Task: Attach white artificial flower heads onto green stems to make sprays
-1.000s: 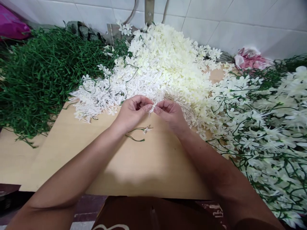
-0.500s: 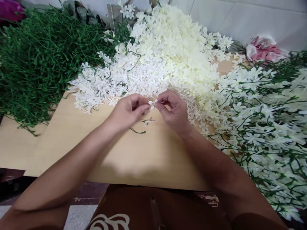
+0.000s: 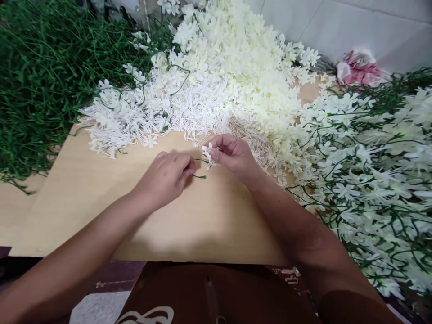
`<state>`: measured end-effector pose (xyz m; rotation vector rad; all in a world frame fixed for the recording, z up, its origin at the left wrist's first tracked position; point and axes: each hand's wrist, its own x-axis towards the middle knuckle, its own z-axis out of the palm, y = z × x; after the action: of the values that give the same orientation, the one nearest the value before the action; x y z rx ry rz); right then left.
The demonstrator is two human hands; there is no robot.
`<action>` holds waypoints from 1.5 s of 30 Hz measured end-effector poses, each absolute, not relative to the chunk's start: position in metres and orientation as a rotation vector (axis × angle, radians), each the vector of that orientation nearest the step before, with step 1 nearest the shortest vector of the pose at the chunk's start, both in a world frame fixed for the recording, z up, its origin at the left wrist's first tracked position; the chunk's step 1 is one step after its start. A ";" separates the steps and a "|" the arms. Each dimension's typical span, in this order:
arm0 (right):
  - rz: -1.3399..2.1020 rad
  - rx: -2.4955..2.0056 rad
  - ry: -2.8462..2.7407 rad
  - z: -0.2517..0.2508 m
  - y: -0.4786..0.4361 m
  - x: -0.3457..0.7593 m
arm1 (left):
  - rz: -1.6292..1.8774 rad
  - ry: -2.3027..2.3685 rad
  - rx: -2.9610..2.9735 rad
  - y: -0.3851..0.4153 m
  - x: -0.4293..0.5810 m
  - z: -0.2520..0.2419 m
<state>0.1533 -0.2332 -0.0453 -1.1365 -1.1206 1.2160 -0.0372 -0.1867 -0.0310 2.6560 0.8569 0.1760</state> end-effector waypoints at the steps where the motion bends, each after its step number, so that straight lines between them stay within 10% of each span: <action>1: 1.216 -1.134 -1.106 -0.046 -0.233 0.154 | 0.175 0.852 2.639 -0.185 -0.038 -0.030; 24: 1.480 -0.950 -0.756 -0.047 -0.233 0.154 | 0.608 0.871 1.244 -0.178 -0.011 -0.028; 45: 1.150 -1.235 -0.972 -0.056 -0.235 0.146 | 0.588 0.888 1.322 -0.169 -0.011 -0.039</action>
<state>0.1460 -0.2349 -0.0563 -1.2353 -0.9723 1.1503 -0.0108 -0.1695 -0.0386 1.3223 0.8879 0.5876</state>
